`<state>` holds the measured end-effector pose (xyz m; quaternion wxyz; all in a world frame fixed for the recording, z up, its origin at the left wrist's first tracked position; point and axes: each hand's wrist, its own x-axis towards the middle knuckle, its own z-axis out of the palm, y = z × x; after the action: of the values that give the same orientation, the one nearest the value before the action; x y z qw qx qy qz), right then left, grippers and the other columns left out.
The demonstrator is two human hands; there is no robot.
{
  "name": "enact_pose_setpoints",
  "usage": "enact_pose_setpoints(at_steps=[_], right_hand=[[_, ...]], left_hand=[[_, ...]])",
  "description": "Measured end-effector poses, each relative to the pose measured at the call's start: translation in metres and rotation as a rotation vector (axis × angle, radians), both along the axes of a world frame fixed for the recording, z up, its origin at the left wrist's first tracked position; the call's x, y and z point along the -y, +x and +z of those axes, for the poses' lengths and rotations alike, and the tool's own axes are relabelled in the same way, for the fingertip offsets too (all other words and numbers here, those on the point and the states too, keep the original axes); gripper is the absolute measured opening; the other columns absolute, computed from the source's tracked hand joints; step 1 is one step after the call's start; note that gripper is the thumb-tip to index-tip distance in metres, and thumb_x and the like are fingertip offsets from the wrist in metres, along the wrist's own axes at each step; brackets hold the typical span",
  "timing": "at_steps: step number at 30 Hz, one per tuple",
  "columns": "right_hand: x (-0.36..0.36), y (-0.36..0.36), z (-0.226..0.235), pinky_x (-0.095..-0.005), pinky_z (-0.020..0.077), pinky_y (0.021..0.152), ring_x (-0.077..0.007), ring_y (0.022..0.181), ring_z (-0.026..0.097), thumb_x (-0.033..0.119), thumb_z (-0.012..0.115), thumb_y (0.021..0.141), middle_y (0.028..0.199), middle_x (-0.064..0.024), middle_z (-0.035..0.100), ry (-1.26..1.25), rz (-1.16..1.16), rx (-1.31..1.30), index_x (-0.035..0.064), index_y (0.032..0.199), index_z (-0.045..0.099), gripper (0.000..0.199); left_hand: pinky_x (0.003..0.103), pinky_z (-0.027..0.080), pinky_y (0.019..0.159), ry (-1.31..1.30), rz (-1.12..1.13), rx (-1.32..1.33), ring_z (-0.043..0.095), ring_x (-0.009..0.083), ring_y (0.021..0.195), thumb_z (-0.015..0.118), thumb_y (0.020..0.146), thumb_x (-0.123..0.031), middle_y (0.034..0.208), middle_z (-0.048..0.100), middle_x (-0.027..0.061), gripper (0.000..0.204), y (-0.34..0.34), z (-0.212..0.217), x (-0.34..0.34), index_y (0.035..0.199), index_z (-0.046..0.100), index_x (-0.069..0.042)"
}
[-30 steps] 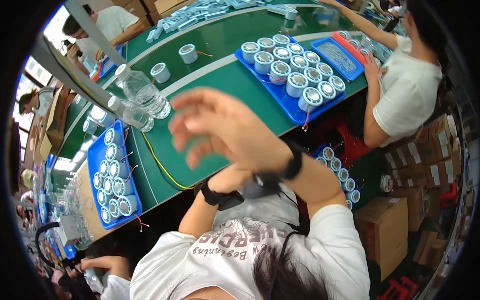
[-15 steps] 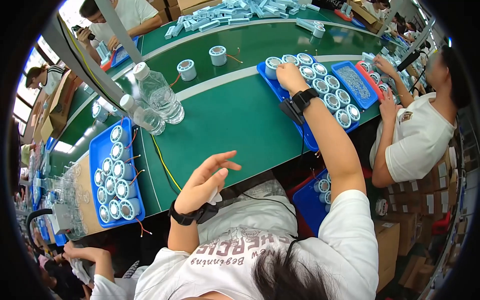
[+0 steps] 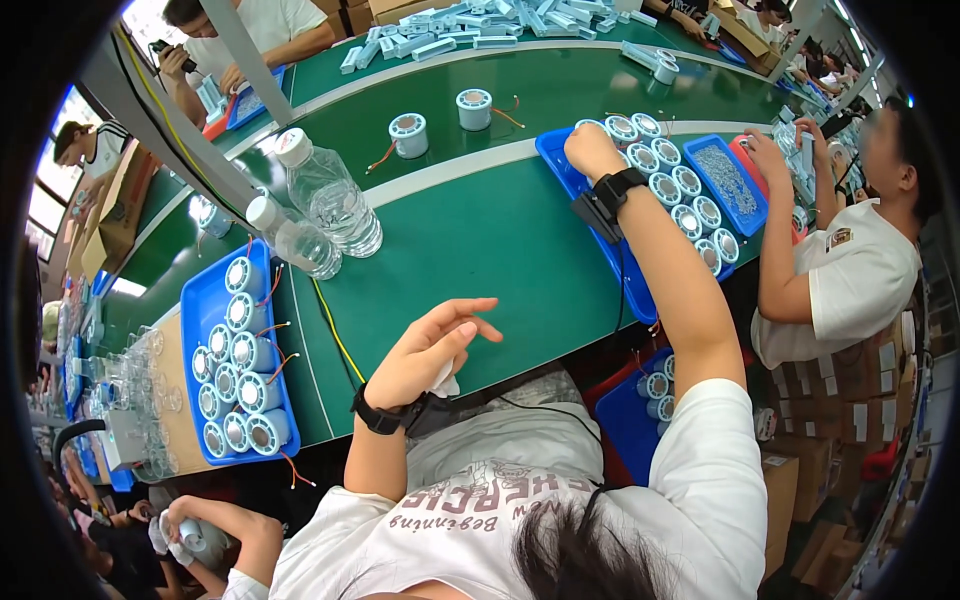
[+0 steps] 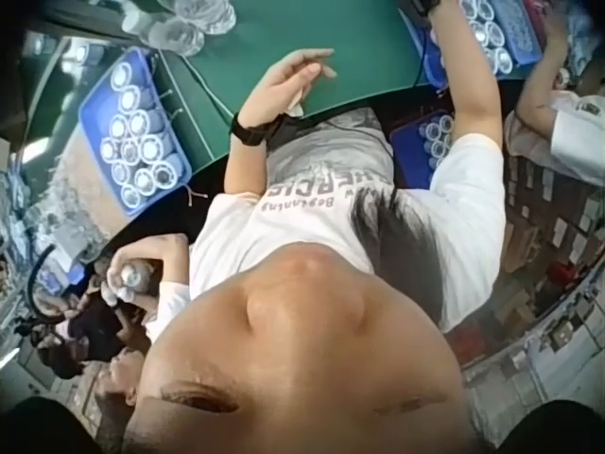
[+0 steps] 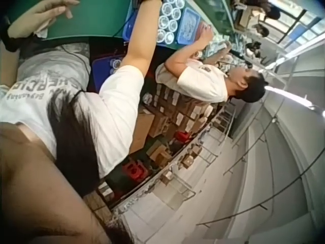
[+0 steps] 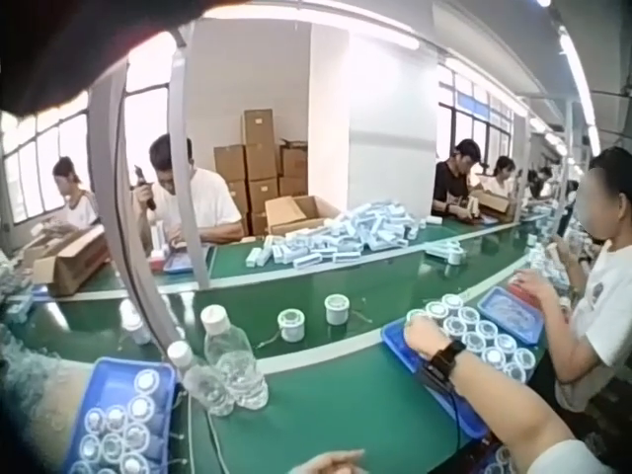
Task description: The person wipes a motor with a cloth, places it into a blue tray, and repeats the process with several more motors. After filling the tray, they lift it and set it down on a red stool.
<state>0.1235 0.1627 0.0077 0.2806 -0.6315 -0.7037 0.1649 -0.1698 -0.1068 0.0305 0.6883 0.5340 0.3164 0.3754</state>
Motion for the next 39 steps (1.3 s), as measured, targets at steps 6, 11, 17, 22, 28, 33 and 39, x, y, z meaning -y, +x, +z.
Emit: enact_pose_setpoints(at_steps=[6, 11, 17, 22, 28, 33, 39], right_hand=[[0.033, -0.083, 0.049, -0.03, 0.0525, 0.062, -0.0167, 0.07, 0.062, 0.014, 0.049, 0.085, 0.081, -0.0103, 0.065, -0.142, 0.185, -0.003, -0.0067, 0.107, 0.063, 0.033], [0.005, -0.147, 0.071, -0.0431, 0.0487, 0.086, -0.0353, 0.098, 0.063, 0.013, 0.049, 0.08, 0.102, -0.0243, 0.064, -0.237, 0.098, -0.013, 0.0101, 0.117, 0.061, 0.039], [-0.076, -0.153, 0.013, -0.0465, 0.0416, 0.098, -0.0425, 0.116, 0.05, 0.018, 0.053, 0.085, 0.141, -0.022, 0.036, 0.17, -0.343, 0.344, 0.0186, 0.129, 0.05, 0.045], [-0.087, -0.131, 0.023, -0.0492, 0.0429, 0.096, -0.044, 0.114, 0.051, 0.02, 0.057, 0.083, 0.142, -0.0209, 0.036, -0.06, -0.199, 0.244, 0.0143, 0.122, 0.052, 0.04], [0.042, -0.124, 0.099, -0.0379, 0.0507, 0.077, -0.0291, 0.088, 0.064, 0.034, 0.078, 0.068, 0.093, -0.0189, 0.065, 0.173, 0.206, 0.226, 0.0054, 0.115, 0.053, 0.061], [0.185, -0.111, 0.115, -0.0305, 0.0492, 0.073, -0.0211, 0.085, 0.063, 0.034, 0.081, 0.067, 0.094, -0.0143, 0.064, 0.062, 0.355, -0.161, 0.0017, 0.115, 0.053, 0.064], [0.239, -0.071, 0.073, -0.0305, 0.0479, 0.081, -0.0197, 0.097, 0.06, 0.019, 0.089, 0.06, 0.11, -0.0127, 0.061, 0.113, 0.412, -0.368, 0.0041, 0.118, 0.052, 0.07]], left_hand=[[0.017, 0.031, 0.045, -0.088, 0.005, 0.012, 0.037, 0.0019, 0.049, 0.046, 0.099, -0.019, 0.101, 0.064, 0.0063, 0.034, -0.012, -0.005, -0.013, 0.129, 0.05, -0.003], [0.018, 0.032, 0.044, -0.156, 0.002, 0.086, 0.036, 0.0022, 0.047, 0.045, 0.099, -0.019, 0.099, 0.063, 0.0076, 0.034, -0.02, -0.01, -0.013, 0.129, 0.049, -0.003], [0.018, 0.032, 0.043, -0.193, -0.01, 0.126, 0.035, 0.002, 0.047, 0.046, 0.099, -0.018, 0.1, 0.063, 0.0084, 0.035, -0.023, -0.006, -0.013, 0.13, 0.048, -0.003], [0.018, 0.032, 0.043, -0.255, -0.026, 0.134, 0.035, 0.0025, 0.046, 0.047, 0.098, -0.018, 0.101, 0.063, 0.0093, 0.037, -0.024, -0.011, -0.009, 0.133, 0.045, -0.004], [0.018, 0.031, 0.043, -0.231, 0.048, 0.124, 0.036, 0.0026, 0.046, 0.05, 0.096, -0.015, 0.106, 0.062, 0.0118, 0.045, -0.006, -0.006, -0.013, 0.138, 0.038, -0.005], [0.02, 0.037, 0.047, -0.259, 0.01, 0.301, 0.046, 0.008, 0.055, 0.035, 0.095, -0.056, 0.123, 0.054, 0.0145, 0.072, -0.005, -0.001, -0.039, 0.145, 0.023, -0.007], [0.027, 0.048, 0.076, 0.054, -0.021, 0.036, 0.059, 0.017, 0.095, 0.017, 0.077, -0.085, 0.13, 0.048, 0.0133, 0.106, 0.036, -0.004, -0.048, 0.147, 0.018, -0.006]])
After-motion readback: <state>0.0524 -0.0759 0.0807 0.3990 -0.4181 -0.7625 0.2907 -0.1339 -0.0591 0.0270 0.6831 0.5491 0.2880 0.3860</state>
